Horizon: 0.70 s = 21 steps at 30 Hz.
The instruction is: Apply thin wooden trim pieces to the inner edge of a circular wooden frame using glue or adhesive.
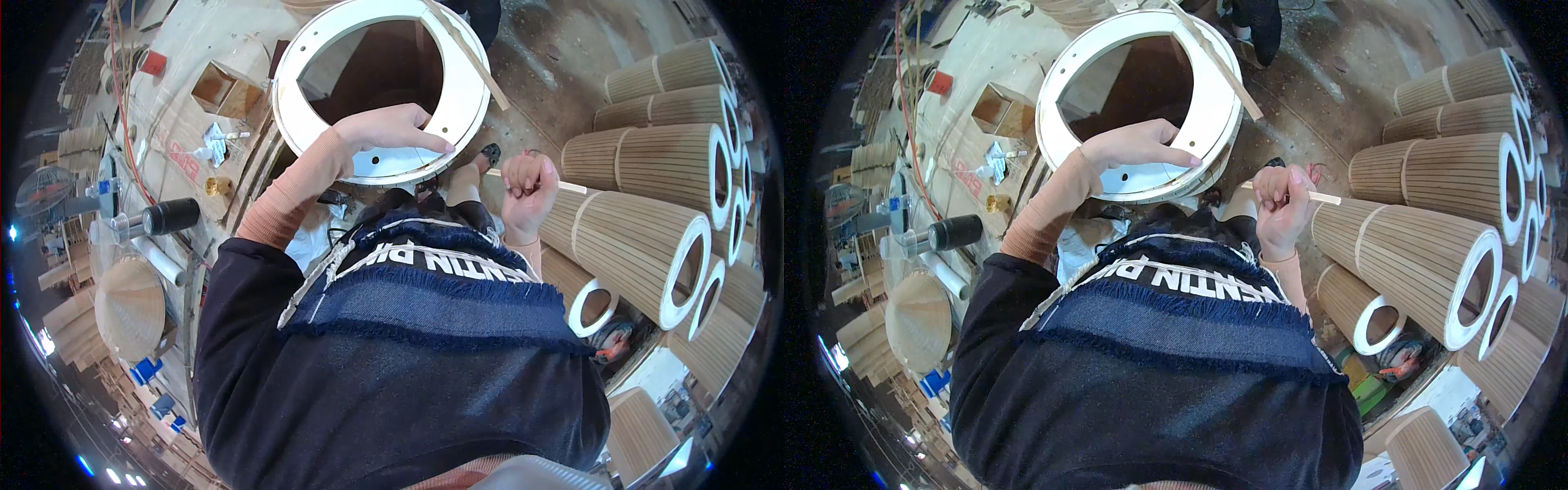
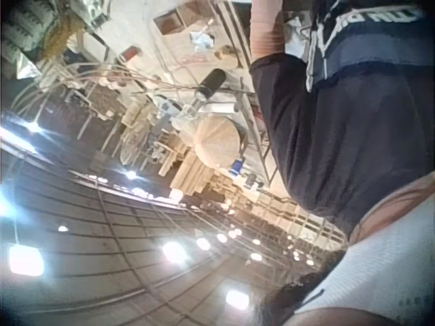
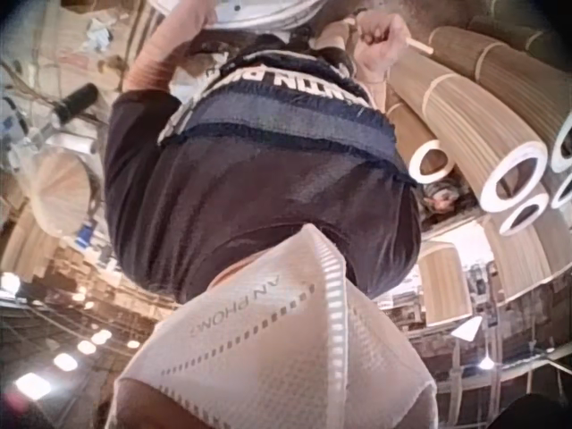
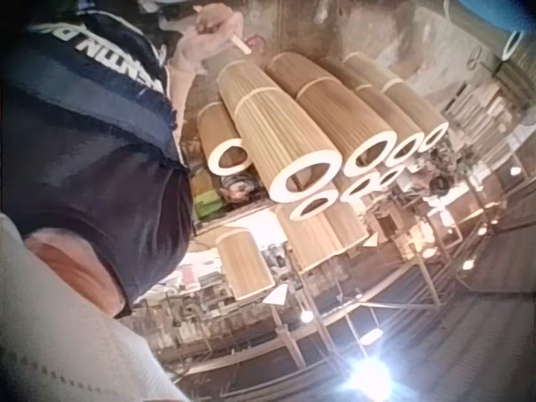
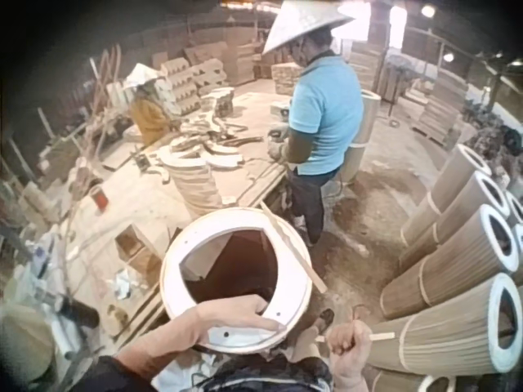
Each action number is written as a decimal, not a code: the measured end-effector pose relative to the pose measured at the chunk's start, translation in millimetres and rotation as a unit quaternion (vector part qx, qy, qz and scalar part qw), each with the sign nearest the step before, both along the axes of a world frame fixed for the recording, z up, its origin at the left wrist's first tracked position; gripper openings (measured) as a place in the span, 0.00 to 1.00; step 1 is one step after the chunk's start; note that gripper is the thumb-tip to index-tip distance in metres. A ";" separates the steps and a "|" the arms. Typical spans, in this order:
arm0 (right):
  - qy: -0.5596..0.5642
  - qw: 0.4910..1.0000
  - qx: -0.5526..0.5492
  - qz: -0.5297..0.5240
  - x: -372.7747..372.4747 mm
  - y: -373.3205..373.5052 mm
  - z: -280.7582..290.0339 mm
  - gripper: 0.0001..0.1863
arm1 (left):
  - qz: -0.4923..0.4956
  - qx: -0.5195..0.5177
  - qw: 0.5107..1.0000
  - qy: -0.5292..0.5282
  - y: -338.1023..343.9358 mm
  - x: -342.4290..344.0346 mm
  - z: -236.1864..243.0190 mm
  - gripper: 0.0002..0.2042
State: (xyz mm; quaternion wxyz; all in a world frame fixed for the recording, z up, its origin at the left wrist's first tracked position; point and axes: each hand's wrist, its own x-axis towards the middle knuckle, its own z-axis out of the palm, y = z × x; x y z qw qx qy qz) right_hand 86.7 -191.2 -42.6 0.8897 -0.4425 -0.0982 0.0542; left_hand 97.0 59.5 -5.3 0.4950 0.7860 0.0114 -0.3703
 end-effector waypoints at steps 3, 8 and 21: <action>0.015 1.000 -0.002 0.007 0.1 0.4 0.3 0.23 | -0.002 -0.014 1.000 -0.013 1.5 -0.9 -6.8 0.30; 0.024 0.999 -0.016 0.022 4.7 0.0 -1.5 0.23 | -0.003 -0.015 1.000 -0.020 -0.7 -1.4 -1.3 0.31; 0.038 0.999 -0.004 0.009 -2.5 -8.1 0.0 0.21 | 0.032 0.085 0.996 0.018 -3.9 -6.6 8.9 0.42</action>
